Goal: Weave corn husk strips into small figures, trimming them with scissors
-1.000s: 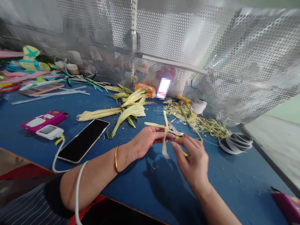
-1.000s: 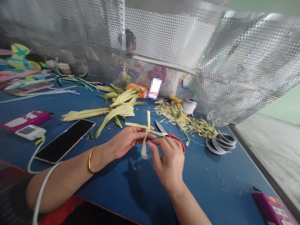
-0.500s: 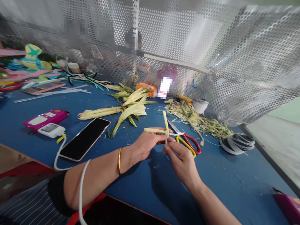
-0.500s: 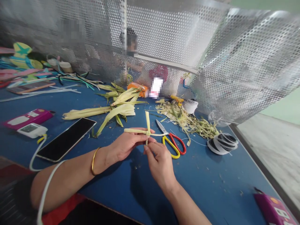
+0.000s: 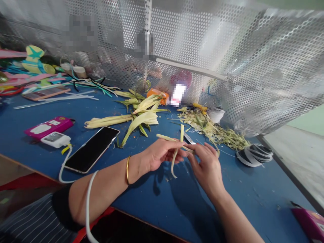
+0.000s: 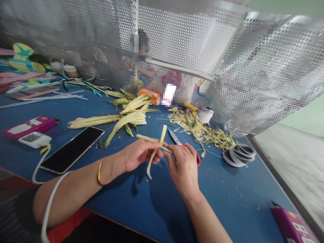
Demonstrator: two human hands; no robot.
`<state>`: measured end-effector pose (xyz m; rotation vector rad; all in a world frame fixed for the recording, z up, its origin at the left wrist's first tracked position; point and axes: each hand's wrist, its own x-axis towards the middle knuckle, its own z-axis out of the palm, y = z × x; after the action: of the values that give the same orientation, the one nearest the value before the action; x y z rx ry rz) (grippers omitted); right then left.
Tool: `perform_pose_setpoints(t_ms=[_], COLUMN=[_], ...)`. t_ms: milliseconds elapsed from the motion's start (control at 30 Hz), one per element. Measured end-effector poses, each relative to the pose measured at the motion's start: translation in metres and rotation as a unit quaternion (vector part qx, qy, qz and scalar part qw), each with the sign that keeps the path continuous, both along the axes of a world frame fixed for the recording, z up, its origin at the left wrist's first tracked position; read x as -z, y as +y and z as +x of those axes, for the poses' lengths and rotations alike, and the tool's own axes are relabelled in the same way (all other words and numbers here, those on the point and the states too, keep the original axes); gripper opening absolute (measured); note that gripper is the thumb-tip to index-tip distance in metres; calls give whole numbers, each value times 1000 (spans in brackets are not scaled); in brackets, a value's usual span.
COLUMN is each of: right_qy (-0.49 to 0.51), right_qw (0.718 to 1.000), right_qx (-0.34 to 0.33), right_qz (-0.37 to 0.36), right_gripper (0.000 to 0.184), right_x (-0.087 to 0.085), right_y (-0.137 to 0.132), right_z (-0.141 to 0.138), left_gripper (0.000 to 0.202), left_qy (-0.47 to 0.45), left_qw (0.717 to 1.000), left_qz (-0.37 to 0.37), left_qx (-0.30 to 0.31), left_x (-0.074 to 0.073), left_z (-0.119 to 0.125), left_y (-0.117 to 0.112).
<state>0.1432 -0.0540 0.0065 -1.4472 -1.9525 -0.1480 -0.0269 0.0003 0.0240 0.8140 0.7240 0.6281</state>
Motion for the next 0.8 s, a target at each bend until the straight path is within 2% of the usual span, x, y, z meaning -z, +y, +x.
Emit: perform_pose_setpoints(t_ms=[67, 200, 367, 467, 567, 667, 733, 800], right_qy=[-4, 19, 70, 115, 250, 399, 447, 445], right_qw=[999, 1000, 997, 991, 963, 910, 888, 889], right_qx=[-24, -15, -8, -12, 26, 83, 87, 63], right_qz=[-21, -15, -25, -65, -94, -68, -65, -86], right_gripper=[23, 32, 34, 33, 32, 39, 39, 34], right_x=[2, 1, 1, 1, 0, 1, 2, 5], right_y=[0, -5, -4, -1, 3, 7, 9, 10], right_z=[-2, -6, -5, -3, 2, 7, 8, 6], left_gripper=[23, 22, 18, 16, 18, 14, 13, 12], left_qy=[31, 69, 60, 59, 38, -24, -63, -89], left_qw=[999, 993, 994, 995, 998, 998, 995, 988], left_qz=[38, 93, 77, 55, 11, -35, -74, -120], left_qx=[-11, -16, -51, -53, -39, -40, -33, -27], left_x=[1, 4, 6, 5, 3, 0, -2, -3], left_z=[2, 6, 7, 5, 2, -1, -2, -2], left_y=[-1, -2, -3, -1, 3, 5, 5, 5])
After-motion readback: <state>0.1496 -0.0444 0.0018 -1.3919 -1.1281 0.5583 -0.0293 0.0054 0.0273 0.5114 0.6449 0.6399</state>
